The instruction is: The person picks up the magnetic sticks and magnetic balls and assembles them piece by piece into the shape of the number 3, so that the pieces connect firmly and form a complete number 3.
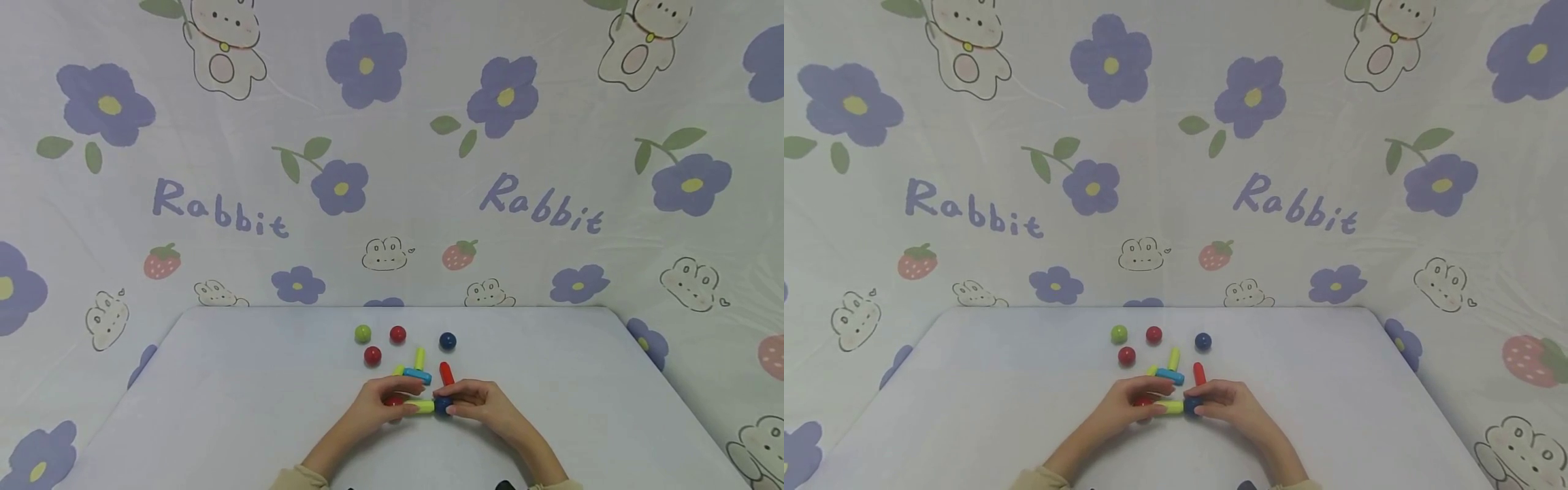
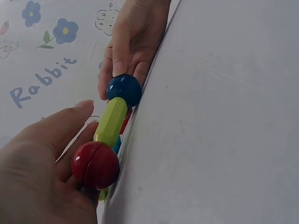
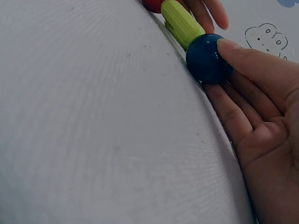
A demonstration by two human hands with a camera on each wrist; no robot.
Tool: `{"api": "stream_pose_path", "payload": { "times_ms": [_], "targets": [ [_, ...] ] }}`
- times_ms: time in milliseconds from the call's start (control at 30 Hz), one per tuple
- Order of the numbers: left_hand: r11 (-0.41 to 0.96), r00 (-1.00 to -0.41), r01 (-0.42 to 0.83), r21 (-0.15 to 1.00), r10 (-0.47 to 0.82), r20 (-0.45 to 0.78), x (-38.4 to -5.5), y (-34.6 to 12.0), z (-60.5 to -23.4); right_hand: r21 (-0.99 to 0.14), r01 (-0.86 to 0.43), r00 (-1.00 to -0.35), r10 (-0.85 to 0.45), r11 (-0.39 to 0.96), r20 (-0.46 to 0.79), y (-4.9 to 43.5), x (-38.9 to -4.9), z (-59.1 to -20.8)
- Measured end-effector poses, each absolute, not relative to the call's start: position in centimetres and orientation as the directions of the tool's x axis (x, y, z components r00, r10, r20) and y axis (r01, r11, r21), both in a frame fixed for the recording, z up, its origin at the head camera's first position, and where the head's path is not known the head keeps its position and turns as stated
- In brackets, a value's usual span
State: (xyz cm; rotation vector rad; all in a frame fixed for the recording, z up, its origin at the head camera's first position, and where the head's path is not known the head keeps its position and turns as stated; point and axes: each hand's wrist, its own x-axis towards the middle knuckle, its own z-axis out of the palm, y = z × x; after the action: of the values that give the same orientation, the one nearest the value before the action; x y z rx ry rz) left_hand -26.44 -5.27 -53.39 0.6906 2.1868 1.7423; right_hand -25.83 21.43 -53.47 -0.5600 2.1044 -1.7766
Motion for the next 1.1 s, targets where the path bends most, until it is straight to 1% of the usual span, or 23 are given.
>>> {"api": "stream_pose_path", "payload": {
  "times_ms": [200,433,600,933,1100],
  "targets": [
    [0.188,-0.849,0.213,0.959,0.520,0.087,-26.54,-4.97,-53.36,-0.986,-0.089,-0.868,-0.496,0.137,0.010,21.39,-25.77,-53.44],
    [0.255,-0.854,0.226,0.940,0.516,0.065,-26.62,-4.77,-53.53,-0.987,-0.080,-0.867,-0.498,0.141,-0.001,21.37,-25.70,-53.28],
    [0.272,-0.854,0.253,0.928,0.514,0.082,-26.74,-4.73,-53.80,-0.985,-0.067,-0.872,-0.490,0.157,-0.019,21.36,-25.67,-53.24],
    [0.253,-0.835,0.313,0.915,0.532,0.139,-26.78,-4.77,-53.89,-0.984,-0.067,-0.873,-0.488,0.167,-0.024,21.33,-25.84,-53.41],
    [0.248,-0.832,0.316,0.916,0.536,0.142,-26.71,-4.77,-53.69,-0.983,-0.069,-0.878,-0.479,0.171,-0.022,21.27,-25.84,-53.51]
  ]
}}
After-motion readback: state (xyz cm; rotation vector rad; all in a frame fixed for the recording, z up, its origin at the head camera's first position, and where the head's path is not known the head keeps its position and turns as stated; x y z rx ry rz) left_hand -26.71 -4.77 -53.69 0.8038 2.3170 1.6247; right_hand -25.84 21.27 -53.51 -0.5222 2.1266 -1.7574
